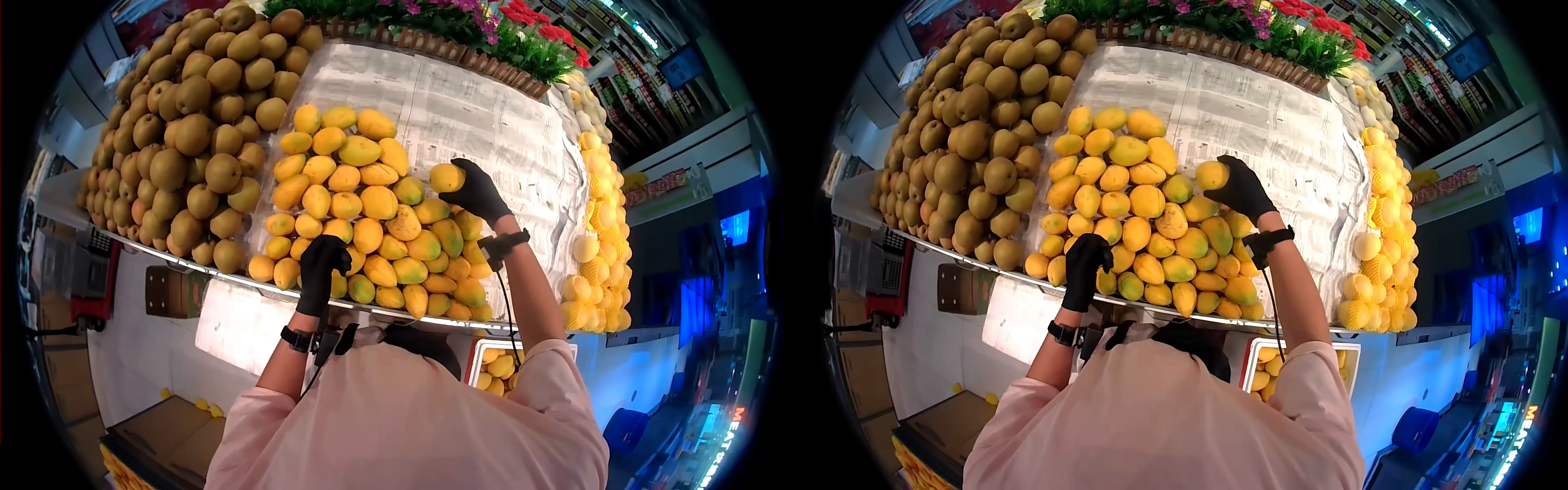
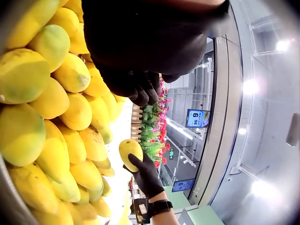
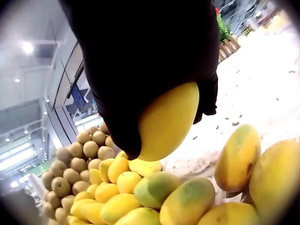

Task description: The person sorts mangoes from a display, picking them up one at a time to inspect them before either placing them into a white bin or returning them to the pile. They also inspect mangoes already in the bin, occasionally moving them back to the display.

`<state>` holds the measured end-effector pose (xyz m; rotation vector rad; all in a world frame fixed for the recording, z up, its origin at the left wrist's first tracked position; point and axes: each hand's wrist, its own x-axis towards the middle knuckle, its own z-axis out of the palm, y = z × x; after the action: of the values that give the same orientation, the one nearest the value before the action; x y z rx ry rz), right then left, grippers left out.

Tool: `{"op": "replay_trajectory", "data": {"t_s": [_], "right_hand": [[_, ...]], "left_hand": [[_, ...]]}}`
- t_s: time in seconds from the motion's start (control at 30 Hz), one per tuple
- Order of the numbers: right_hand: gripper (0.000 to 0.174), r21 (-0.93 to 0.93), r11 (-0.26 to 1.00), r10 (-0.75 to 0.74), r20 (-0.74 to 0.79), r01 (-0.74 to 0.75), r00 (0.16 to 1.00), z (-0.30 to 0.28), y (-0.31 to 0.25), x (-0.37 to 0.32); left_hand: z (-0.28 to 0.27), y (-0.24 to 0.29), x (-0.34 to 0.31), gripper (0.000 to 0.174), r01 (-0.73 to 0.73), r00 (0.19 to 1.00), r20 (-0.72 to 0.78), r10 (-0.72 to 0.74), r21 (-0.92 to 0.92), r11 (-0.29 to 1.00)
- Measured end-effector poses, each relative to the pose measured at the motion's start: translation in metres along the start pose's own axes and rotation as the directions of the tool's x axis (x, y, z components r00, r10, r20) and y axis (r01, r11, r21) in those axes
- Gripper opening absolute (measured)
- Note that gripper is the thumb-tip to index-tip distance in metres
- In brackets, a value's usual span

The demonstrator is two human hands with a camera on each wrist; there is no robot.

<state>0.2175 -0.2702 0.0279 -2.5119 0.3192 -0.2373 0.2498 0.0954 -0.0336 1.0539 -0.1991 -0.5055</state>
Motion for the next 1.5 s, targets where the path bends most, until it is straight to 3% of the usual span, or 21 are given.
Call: {"op": "replay_trajectory", "data": {"t_s": [0.2,0.23,0.27,0.33,0.43,0.57,0.63,0.7,0.8,0.93,1.0,1.03,1.1,1.13,1.17,1.2,1.23,1.33,1.4,1.5], "right_hand": [[0.079,0.133,0.989,-0.048,-0.151,0.069,0.987,-0.023,-0.064,-0.068],[0.077,0.172,0.982,-0.049,-0.155,0.075,0.987,-0.025,-0.078,-0.08],[0.076,0.15,0.984,-0.07,-0.167,0.095,0.983,-0.022,-0.086,-0.092],[0.074,0.101,0.985,-0.122,-0.183,0.143,0.975,-0.02,-0.1,-0.108],[0.071,0.108,0.989,-0.083,-0.162,0.101,0.983,-0.017,-0.129,-0.133],[0.074,0.096,0.988,-0.108,-0.157,0.124,0.982,-0.014,-0.146,-0.154],[0.076,0.048,0.991,-0.111,-0.185,0.122,0.977,-0.019,-0.159,-0.163],[0.077,0.123,0.988,-0.06,-0.216,0.088,0.974,-0.023,-0.166,-0.168],[0.08,0.185,0.981,-0.017,-0.239,0.063,0.971,-0.031,-0.178,-0.171],[0.092,0.246,0.969,0.048,-0.292,0.026,0.955,-0.023,-0.176,-0.179],[0.087,0.193,0.981,0.029,-0.303,0.031,0.953,-0.026,-0.182,-0.183],[0.085,0.168,0.985,0.019,-0.31,0.036,0.95,-0.028,-0.184,-0.185],[0.076,0.431,0.901,0.081,-0.277,0.049,0.958,-0.024,-0.164,-0.187],[0.072,0.55,0.833,0.107,-0.255,0.053,0.961,-0.022,-0.157,-0.188],[0.058,0.565,0.824,0.123,-0.246,0.039,0.961,-0.021,-0.156,-0.188],[0.055,0.607,0.793,0.124,-0.246,0.053,0.961,-0.021,-0.155,-0.189],[0.052,0.648,0.759,0.122,-0.246,0.069,0.962,-0.019,-0.154,-0.19],[0.042,0.706,0.702,0.112,-0.241,0.095,0.964,-0.01,-0.146,-0.194],[0.039,0.719,0.689,0.115,-0.236,0.094,0.965,-0.005,-0.143,-0.197],[0.035,0.693,0.721,0.199,-0.168,-0.028,0.965,-0.005,-0.149,-0.204]], "left_hand": [[0.04,0.015,0.008,0.015,0.051,0.979,0.195,-0.068,0.094,0.994],[0.046,0.015,0.012,0.022,0.006,0.957,0.286,-0.036,0.107,0.994],[0.051,0.015,0.019,0.03,-0.101,0.935,0.354,-0.007,0.285,0.953],[0.064,0.017,0.019,0.049,-0.147,0.909,0.418,0.004,0.311,0.939],[0.086,0.028,0.016,0.066,-0.331,0.832,0.546,0.1,0.344,0.879],[0.105,0.05,0.001,0.078,-0.479,0.762,0.631,0.147,0.395,0.784],[0.105,0.056,-0.003,0.078,-0.46,0.761,0.64,0.1,0.424,0.78],[0.107,0.058,-0.004,0.079,-0.439,0.772,0.632,0.072,0.447,0.78],[0.106,0.049,-0.005,0.077,-0.293,0.808,0.588,0.044,0.335,0.895],[0.106,0.039,-0.012,0.076,-0.284,0.803,0.581,0.134,0.175,0.943],[0.106,0.037,-0.015,0.075,-0.261,0.796,0.585,0.153,0.105,0.96],[0.107,0.035,-0.017,0.071,-0.109,0.825,0.561,0.073,0.032,0.993],[0.111,0.035,-0.022,0.065,0.195,0.839,0.535,-0.101,-0.121,0.973],[0.112,0.041,-0.024,0.061,0.022,0.813,0.577,-0.083,0.112,0.994],[0.117,0.062,-0.029,0.057,-0.165,0.781,0.619,-0.077,0.325,0.931],[0.12,0.075,-0.031,0.053,-0.352,0.748,0.658,-0.085,0.501,0.791],[0.118,0.065,-0.028,0.047,-0.567,0.696,0.708,0.125,0.434,0.7],[0.113,0.058,-0.028,0.048,-0.532,0.742,0.65,0.166,0.42,0.735],[0.109,0.059,-0.028,0.055,-0.504,0.747,0.657,0.097,0.465,0.728],[0.1,0.058,-0.027,0.055,-0.456,0.735,0.676,0.051,0.437,0.775]]}}
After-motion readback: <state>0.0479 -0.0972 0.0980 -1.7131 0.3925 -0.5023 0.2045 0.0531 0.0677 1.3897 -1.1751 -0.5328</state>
